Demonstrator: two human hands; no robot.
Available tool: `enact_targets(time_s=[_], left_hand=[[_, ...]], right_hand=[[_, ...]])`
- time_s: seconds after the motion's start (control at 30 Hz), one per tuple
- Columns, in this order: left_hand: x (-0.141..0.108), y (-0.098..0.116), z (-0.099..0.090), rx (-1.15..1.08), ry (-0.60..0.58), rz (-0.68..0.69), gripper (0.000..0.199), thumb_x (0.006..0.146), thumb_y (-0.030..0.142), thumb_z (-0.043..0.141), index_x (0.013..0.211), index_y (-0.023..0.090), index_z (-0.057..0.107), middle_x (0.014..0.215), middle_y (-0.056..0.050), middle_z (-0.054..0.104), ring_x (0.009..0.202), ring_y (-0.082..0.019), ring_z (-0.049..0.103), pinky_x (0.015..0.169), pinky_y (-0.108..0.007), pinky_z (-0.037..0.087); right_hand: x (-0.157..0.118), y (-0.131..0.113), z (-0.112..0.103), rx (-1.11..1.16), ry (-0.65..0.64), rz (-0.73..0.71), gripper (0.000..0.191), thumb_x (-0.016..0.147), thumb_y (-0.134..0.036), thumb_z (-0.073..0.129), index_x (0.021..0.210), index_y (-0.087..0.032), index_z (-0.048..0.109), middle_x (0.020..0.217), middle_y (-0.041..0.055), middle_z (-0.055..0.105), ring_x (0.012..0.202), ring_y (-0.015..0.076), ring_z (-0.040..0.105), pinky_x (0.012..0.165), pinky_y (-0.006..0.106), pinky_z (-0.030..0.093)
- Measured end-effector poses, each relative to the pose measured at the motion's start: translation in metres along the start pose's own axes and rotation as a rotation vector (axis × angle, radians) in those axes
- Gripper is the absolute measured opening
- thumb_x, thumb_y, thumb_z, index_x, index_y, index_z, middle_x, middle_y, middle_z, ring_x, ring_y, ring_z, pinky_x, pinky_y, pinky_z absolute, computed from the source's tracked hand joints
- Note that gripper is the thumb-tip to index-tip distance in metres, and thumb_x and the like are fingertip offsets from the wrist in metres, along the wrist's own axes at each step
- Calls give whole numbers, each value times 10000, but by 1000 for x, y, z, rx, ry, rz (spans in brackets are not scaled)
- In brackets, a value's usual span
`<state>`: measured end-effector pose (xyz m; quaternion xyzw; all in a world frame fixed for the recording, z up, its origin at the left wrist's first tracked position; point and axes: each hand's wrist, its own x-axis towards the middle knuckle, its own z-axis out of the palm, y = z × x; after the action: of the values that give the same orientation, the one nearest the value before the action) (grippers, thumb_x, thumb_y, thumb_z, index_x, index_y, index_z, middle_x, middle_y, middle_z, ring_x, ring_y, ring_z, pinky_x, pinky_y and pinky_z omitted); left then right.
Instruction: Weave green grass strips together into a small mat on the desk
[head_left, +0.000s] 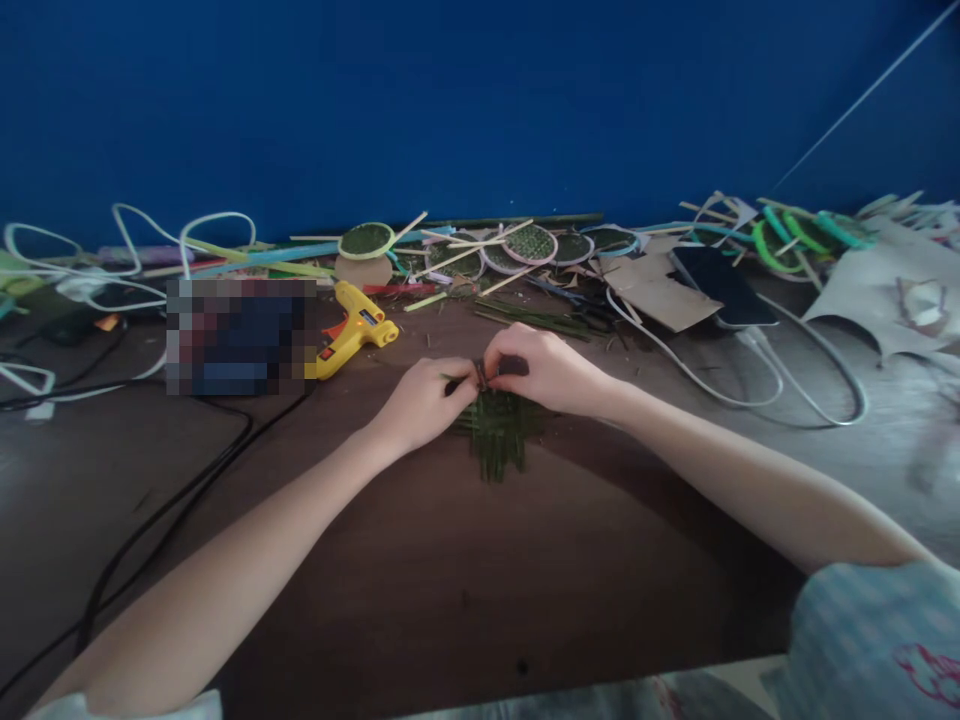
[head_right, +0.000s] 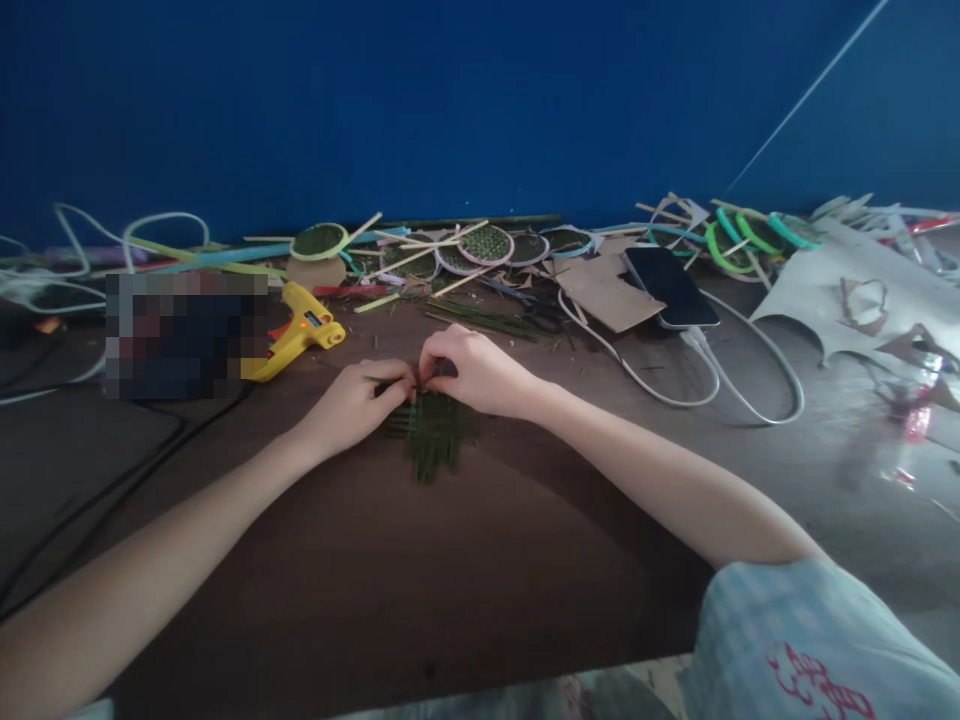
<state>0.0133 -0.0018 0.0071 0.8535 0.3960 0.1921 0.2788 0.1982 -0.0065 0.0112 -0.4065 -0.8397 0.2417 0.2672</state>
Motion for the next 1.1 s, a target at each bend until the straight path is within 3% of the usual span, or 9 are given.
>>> enact_targets(time_s=[0.27,1.1], left_hand=[[0,-1,0,-13,1,-21,216,778,208,394,652,188,569,713,20,638,711,-141,574,733,-265,391],[1,-3,2,-19,-6,-59,245,802,207,383,731,188,617,738,14,656,714,-141,582,707,-255,399]], right_hand=[[-1,1,-4,84,2,53,80,685,-97,537,724,-166,540,743,12,589,673,113,506,627,239,384],[-3,-2,-14,98,-114,-45,140,678,-59,501,759,-160,553,753,11,605,655,92,508,599,212,390]])
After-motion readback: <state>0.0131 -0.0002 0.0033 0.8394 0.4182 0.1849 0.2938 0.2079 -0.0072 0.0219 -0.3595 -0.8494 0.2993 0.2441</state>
